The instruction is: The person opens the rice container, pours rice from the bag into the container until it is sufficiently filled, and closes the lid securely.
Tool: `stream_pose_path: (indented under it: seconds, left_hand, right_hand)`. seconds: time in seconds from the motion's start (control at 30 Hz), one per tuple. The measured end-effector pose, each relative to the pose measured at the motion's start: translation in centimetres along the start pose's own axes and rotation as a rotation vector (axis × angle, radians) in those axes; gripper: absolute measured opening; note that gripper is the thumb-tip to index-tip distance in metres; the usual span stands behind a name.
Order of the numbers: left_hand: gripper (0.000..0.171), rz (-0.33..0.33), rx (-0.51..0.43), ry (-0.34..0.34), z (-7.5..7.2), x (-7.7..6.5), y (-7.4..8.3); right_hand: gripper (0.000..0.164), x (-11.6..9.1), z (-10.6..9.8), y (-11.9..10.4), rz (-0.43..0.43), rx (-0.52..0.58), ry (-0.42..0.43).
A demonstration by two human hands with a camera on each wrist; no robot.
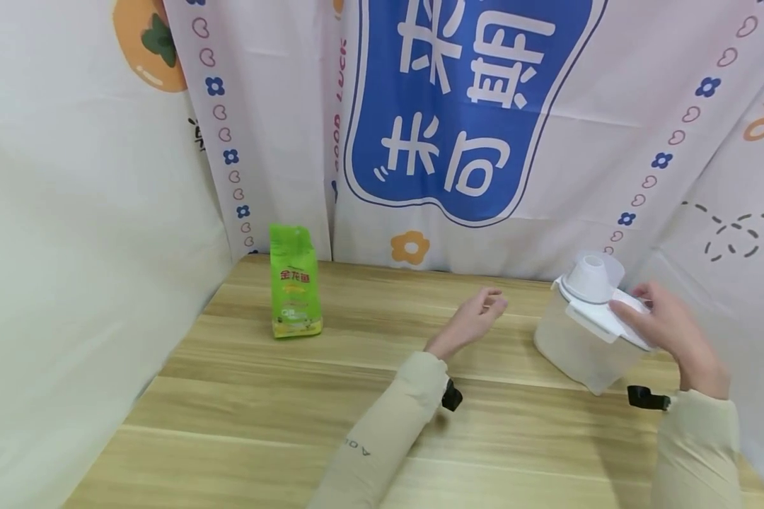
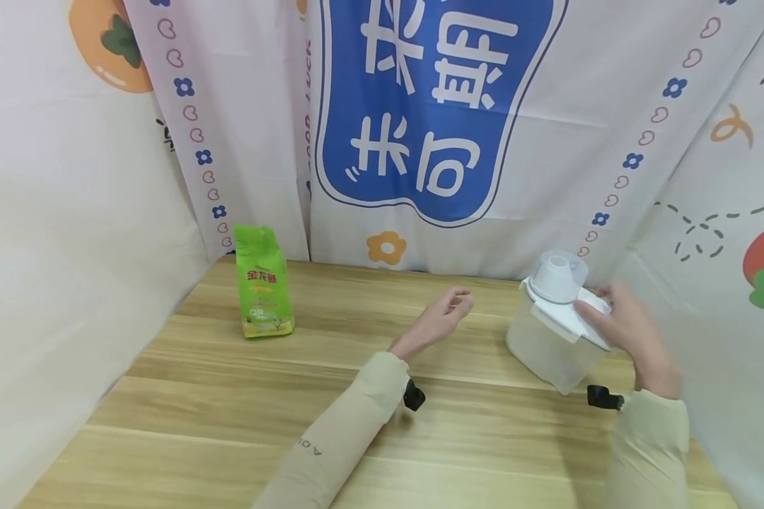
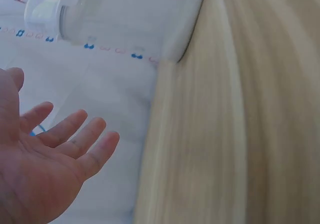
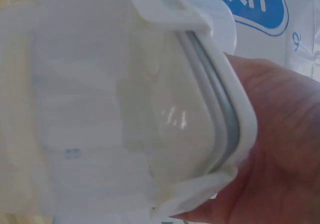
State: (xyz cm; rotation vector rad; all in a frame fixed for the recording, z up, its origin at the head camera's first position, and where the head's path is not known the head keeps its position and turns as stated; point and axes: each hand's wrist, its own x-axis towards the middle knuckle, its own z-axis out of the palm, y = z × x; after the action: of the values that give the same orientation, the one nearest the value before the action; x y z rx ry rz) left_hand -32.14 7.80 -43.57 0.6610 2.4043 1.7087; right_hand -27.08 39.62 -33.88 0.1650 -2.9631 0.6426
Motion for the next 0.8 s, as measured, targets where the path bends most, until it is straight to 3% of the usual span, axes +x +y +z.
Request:
stream_pose_path:
  seconds: [0.2, 0.47, 0.63, 0.8]
  left_hand:
    - [0.055, 0.022, 0.048, -0.066, 2.1, -0.1, 0.0]
    - [0.056, 0.089, 0.219, -0.125, 4.2, 0.6, -0.3]
    - [0.061, 0.102, 0.240, -0.112, 5.1, 1.2, -0.1]
    - [0.065, 0.095, 0.221, -0.081, 5.2, 1.8, 0.7]
  right_hand:
    - [0.041, -0.5, -0.1, 1.0, 0.025, 0.026, 0.046]
    - [0.044, 0.0, 0.8, 1.1, 0.046, 0.072, 0.119]
    - [0.045, 0.2, 1.1, 1.5, 0.062, 0.087, 0.165]
    - [0.047, 0.2, 0.8, 1.6, 0.086, 0.131, 0.179]
